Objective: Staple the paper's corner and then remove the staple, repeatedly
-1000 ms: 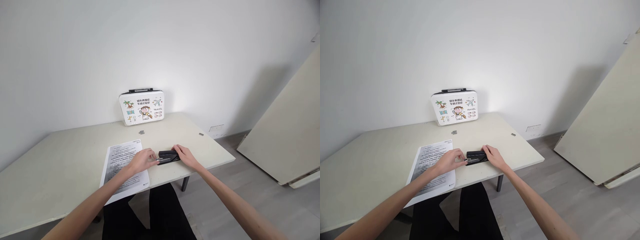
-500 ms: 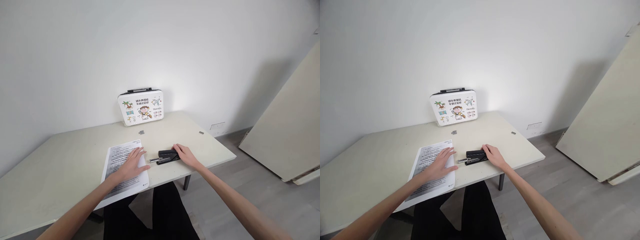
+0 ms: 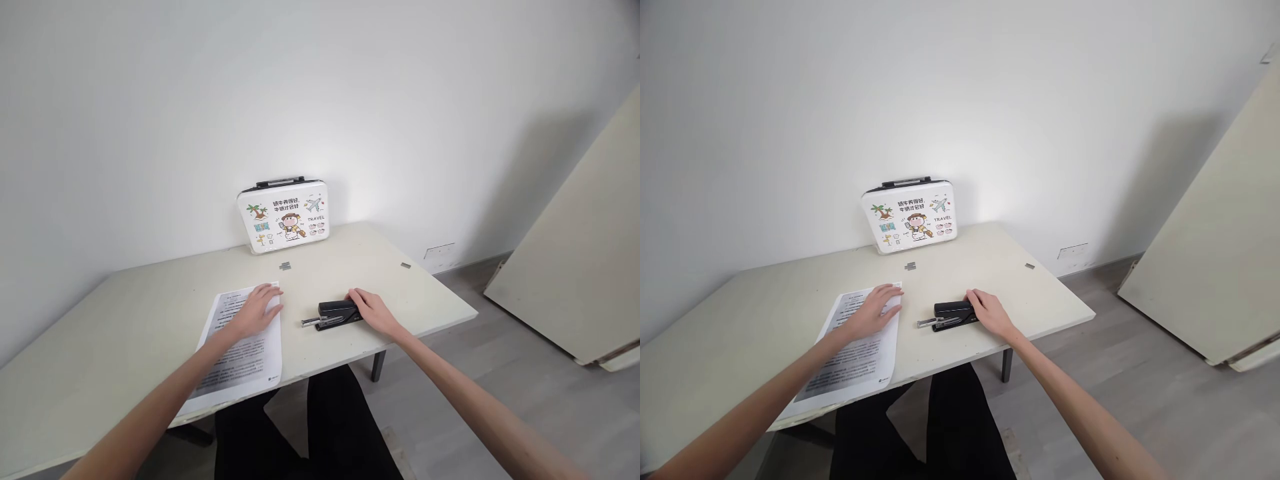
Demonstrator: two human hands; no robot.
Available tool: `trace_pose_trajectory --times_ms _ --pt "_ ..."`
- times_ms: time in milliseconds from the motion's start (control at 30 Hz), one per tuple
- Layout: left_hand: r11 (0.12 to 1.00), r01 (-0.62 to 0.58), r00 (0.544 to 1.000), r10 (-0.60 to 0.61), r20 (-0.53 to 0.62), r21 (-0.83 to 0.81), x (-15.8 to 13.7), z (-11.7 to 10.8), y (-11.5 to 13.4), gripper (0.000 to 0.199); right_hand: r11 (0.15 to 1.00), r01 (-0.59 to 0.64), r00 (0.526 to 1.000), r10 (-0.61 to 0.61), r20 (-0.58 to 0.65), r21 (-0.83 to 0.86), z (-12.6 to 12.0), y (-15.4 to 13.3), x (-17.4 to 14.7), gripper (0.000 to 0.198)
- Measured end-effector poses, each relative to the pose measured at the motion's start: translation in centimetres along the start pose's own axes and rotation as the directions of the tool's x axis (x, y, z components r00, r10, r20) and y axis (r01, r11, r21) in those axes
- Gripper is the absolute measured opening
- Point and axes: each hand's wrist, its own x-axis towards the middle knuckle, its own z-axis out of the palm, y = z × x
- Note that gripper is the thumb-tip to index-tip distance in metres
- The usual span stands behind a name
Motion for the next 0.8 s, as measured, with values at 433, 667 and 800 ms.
trace_pose_trajectory --times_ms 433,667,800 --pt "0.960 0.155 0.986 -0.136 -0.096 0.233 12.9 2.7 -4.1 0.039 0.999 0.029 1.000 -0.029 -0.007 -0.033 -0.1 0.0 0.5 0.052" --pt "0.948 0.141 0.985 -0.105 -0.139 0.285 12.6 3.0 -4.0 0.022 0.999 0.012 1.000 -0.011 0.012 -0.044 -0.2 -0.1 0.5 0.051" --pt "0.946 0.159 0.979 -0.115 -0.166 0.284 12.2 3.2 -4.4 0.028 0.998 0.021 1.000 -0.021 0.005 -0.056 -0.2 0.0 0.5 0.050"
